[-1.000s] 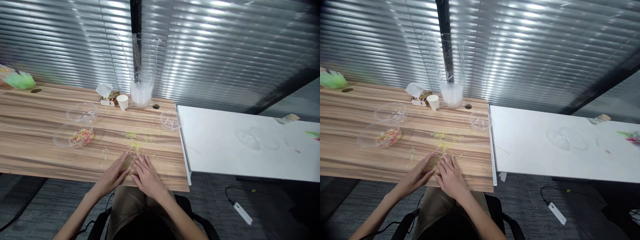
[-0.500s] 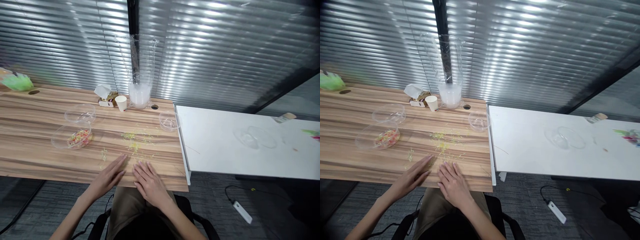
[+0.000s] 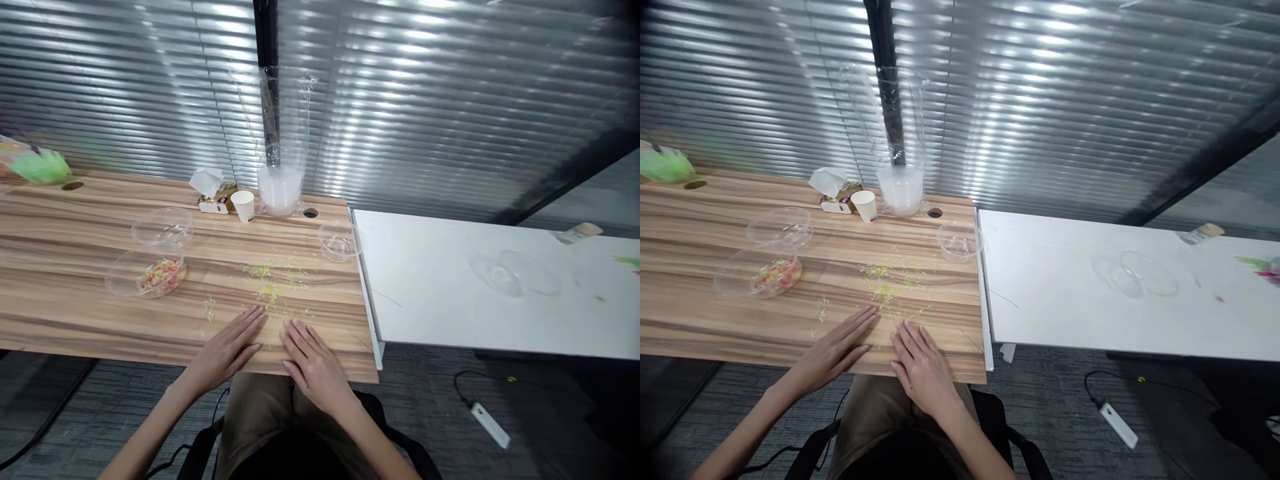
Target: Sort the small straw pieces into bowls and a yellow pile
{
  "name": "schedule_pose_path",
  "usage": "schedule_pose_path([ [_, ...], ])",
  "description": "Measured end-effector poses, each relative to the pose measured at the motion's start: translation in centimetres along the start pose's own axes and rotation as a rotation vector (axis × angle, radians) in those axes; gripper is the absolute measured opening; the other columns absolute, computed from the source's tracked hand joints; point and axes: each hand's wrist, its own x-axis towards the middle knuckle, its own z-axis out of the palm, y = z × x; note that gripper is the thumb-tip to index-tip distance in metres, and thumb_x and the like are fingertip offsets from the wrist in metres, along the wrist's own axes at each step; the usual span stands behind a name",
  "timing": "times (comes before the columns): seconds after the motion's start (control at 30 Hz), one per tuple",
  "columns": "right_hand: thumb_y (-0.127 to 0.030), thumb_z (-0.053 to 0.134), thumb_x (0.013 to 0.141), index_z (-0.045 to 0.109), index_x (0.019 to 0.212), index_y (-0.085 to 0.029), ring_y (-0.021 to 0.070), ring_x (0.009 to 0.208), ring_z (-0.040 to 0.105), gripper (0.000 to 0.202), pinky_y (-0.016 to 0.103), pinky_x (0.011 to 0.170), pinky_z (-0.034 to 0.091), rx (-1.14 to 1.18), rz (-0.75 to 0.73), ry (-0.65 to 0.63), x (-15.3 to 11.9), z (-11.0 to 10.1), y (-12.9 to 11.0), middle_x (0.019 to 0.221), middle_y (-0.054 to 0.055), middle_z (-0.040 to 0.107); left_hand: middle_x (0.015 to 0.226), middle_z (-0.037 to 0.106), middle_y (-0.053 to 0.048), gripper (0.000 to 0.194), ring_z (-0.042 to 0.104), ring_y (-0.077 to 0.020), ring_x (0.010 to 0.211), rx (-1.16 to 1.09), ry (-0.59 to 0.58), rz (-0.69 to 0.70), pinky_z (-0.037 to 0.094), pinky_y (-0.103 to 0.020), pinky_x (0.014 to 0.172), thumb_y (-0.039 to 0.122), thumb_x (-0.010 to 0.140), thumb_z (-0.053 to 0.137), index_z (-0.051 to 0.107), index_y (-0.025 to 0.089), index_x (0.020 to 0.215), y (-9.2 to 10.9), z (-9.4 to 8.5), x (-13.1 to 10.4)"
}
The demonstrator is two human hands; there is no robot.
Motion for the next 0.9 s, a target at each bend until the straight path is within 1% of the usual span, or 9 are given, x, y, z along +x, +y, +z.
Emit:
schedule_pose_path([
  [0.07,-0.029,0.039,0.101,0.041,0.142,-0.015,0.0222,0.141,0.024,0.043,0.044,0.115,0.031,-0.002,-0.015,-0.003,0.3,-0.1,-0.2,0.151,0.007,0.031,0.152,0.028,-0.008,0.057,0.027,-0.0241,0.140,-0.001,-0.003,0.026,0.035,-0.044,0.110,0.032,0.100,0.039,0.013,0.025,0.151,0.1,0.2,0.5],
  [0.13,-0.029,0.040,0.100,0.039,0.143,-0.016,0.0213,0.141,0.024,0.044,0.044,0.115,0.030,0.005,-0.041,0.000,0.5,0.0,-0.6,0.150,0.006,0.032,0.153,0.028,-0.008,0.056,0.027,-0.0241,0.140,-0.002,0.002,0.046,0.035,-0.044,0.110,0.032,0.100,0.037,0.014,0.026,0.151,0.3,0.6,0.9],
  [0.3,-0.033,0.043,0.100,0.039,0.142,-0.018,0.0172,0.139,0.029,0.046,0.042,0.118,0.025,0.035,-0.092,0.037,0.6,1.0,-1.0,0.145,0.004,0.043,0.154,0.025,-0.009,0.052,0.025,-0.0256,0.140,0.013,-0.005,0.043,0.036,-0.045,0.110,0.032,0.100,0.036,0.020,0.026,0.150,0.1,1.2,1.2],
  [0.5,-0.033,0.044,0.099,0.045,0.139,-0.019,0.0182,0.139,0.029,0.042,0.041,0.117,0.027,0.020,-0.067,0.044,0.2,1.2,-0.6,0.143,0.003,0.045,0.150,0.034,-0.009,0.049,0.034,-0.0247,0.136,0.018,0.006,0.032,0.038,-0.043,0.109,0.034,0.100,0.036,0.027,0.025,0.148,-0.6,1.2,0.7],
  [0.63,-0.033,0.043,0.099,0.042,0.141,-0.018,0.0178,0.140,0.028,0.044,0.041,0.118,0.025,0.016,-0.074,0.041,0.3,1.0,-0.7,0.145,0.003,0.043,0.150,0.034,-0.009,0.052,0.033,-0.0237,0.137,0.016,0.068,0.028,0.036,-0.043,0.110,0.030,0.100,0.037,0.020,0.024,0.150,-0.7,1.3,1.5],
  [0.73,-0.034,0.042,0.100,0.041,0.141,-0.019,0.0169,0.141,0.025,0.044,0.043,0.118,0.024,0.028,-0.102,0.029,0.7,1.1,-1.0,0.145,0.001,0.043,0.151,0.032,-0.008,0.054,0.029,-0.0223,0.139,0.010,0.069,0.032,0.034,-0.044,0.111,0.027,0.101,0.033,0.014,0.023,0.151,-0.5,1.5,2.6],
  [0.8,-0.034,0.040,0.100,0.041,0.141,-0.020,0.0165,0.141,0.025,0.043,0.043,0.119,0.022,0.037,-0.108,0.029,0.9,1.2,-1.1,0.144,0.000,0.044,0.151,0.031,-0.008,0.053,0.027,-0.0224,0.140,0.011,0.047,0.039,0.033,-0.044,0.112,0.026,0.101,0.031,0.014,0.023,0.151,-0.4,1.7,3.2],
  [0.9,-0.033,0.041,0.100,0.044,0.139,-0.020,0.0182,0.140,0.026,0.041,0.045,0.118,0.022,0.030,-0.070,0.046,0.9,1.3,-0.9,0.143,0.001,0.046,0.152,0.030,-0.009,0.051,0.027,-0.0239,0.140,0.021,0.032,0.025,0.032,-0.045,0.112,0.029,0.101,0.032,0.020,0.022,0.150,-0.5,1.8,3.4],
])
